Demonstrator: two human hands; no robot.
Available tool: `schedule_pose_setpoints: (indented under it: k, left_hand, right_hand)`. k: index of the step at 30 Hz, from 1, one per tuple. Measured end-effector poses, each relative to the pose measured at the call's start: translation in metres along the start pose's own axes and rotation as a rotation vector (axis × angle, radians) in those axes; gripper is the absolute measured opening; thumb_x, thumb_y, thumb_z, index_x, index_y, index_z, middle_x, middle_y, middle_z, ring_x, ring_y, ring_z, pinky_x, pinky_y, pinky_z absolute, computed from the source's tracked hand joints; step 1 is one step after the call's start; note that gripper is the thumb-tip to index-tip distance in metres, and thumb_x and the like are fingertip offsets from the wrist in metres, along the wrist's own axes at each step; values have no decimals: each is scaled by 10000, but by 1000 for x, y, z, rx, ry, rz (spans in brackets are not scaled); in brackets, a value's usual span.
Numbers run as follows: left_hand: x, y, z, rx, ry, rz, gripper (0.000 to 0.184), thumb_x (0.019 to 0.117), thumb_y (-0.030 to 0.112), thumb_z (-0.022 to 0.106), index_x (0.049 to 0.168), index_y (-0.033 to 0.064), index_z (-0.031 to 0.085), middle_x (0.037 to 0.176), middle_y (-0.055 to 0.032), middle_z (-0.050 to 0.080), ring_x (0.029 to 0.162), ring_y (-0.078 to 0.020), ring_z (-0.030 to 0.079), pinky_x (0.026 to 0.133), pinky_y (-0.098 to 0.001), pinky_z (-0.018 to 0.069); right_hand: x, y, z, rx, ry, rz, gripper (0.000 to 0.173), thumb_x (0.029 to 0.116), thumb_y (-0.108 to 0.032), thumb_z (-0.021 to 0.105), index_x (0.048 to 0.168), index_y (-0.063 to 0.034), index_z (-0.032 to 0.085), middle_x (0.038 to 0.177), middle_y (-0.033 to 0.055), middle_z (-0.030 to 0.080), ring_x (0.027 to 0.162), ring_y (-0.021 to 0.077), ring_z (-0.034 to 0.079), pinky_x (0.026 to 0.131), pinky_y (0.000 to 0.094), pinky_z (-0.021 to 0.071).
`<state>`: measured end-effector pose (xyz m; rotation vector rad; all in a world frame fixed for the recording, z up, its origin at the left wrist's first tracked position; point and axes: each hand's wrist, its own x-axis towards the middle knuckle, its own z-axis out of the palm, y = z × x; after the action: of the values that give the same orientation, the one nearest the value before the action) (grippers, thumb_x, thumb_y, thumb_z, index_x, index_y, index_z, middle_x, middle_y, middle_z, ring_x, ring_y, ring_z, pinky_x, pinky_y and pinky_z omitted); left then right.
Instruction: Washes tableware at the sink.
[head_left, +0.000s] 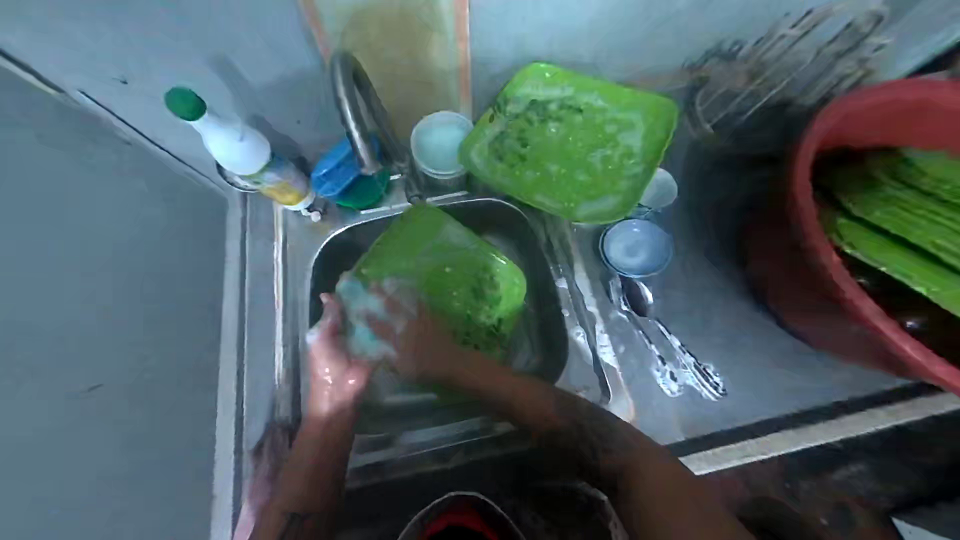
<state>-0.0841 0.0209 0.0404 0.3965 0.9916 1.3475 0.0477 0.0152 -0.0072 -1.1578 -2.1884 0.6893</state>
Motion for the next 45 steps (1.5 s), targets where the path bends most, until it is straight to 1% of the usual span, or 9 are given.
schedule_pose_setpoints:
  k: [4,9,13,20,28,32,36,41,45]
  left_hand:
    - [0,20,-20,-32,45,57,497,1119,385,167,1234,115,568,1030,-61,726,956,-176,721,805,-417,627]
    - [-10,9,-2,8,59,26,442,1121,364,237,1202,123,599,1001,-48,735,933,-162,728,786,-400,634]
    - [-2,14,-4,59,29,80,437,1121,334,221,1271,123,572,1032,-36,727,943,-143,718,797,-379,630]
    - [-14,22,-11,30,32,22,479,1121,379,192,1229,126,585,1014,-52,735,934,-161,730,782,-397,637]
    - [-1,11,-5,135,6,50,472,1127,354,183,1340,148,551,1064,-19,722,946,-122,711,793,-351,624]
    - [-3,38,-26,68,60,119,477,1123,371,174,1315,166,560,1100,-19,722,1009,-147,708,839,-399,620]
    - [-17,36,-18,89,55,91,480,1124,357,173,1296,147,570,1077,-23,733,985,-147,722,819,-389,631]
    - [-15,13,3,161,26,-6,469,1128,363,201,1372,138,532,1095,-40,727,978,-152,720,815,-391,629]
    - [-6,4,-3,150,18,-43,482,1126,385,171,1271,129,553,984,-17,724,880,-116,715,752,-333,625]
  right_hand:
    - [-36,50,-18,-97,-30,24,471,987,-309,628,1450,-221,610,1590,186,440,1500,402,361,1213,629,270]
    - [10,47,-26,-171,263,249,532,991,-281,659,1455,-42,554,1492,317,468,1404,488,441,1158,586,391]
    - [-14,3,-9,19,-38,45,468,1003,-233,623,1455,-117,587,1559,240,453,1491,433,358,1204,580,335]
    - [-5,70,-33,-179,222,205,480,994,-254,628,1420,-34,591,1516,306,456,1457,485,374,1205,582,321]
    - [-26,-27,8,191,36,-55,354,945,-150,678,1258,13,703,1455,243,568,1430,439,452,1217,560,327]
    - [-68,33,-21,5,-52,59,373,1000,-212,620,1353,-110,679,1504,179,546,1451,408,437,1193,567,355]
    - [-24,88,-38,-163,136,227,499,978,-259,651,1456,-134,586,1594,277,374,1506,469,300,1217,587,299]
    - [41,37,-10,-88,201,219,572,1001,-281,640,1510,-62,497,1606,261,362,1514,436,303,1233,547,301]
    - [3,-29,21,213,26,107,534,993,-194,626,1498,-56,518,1620,225,368,1522,394,316,1237,534,303]
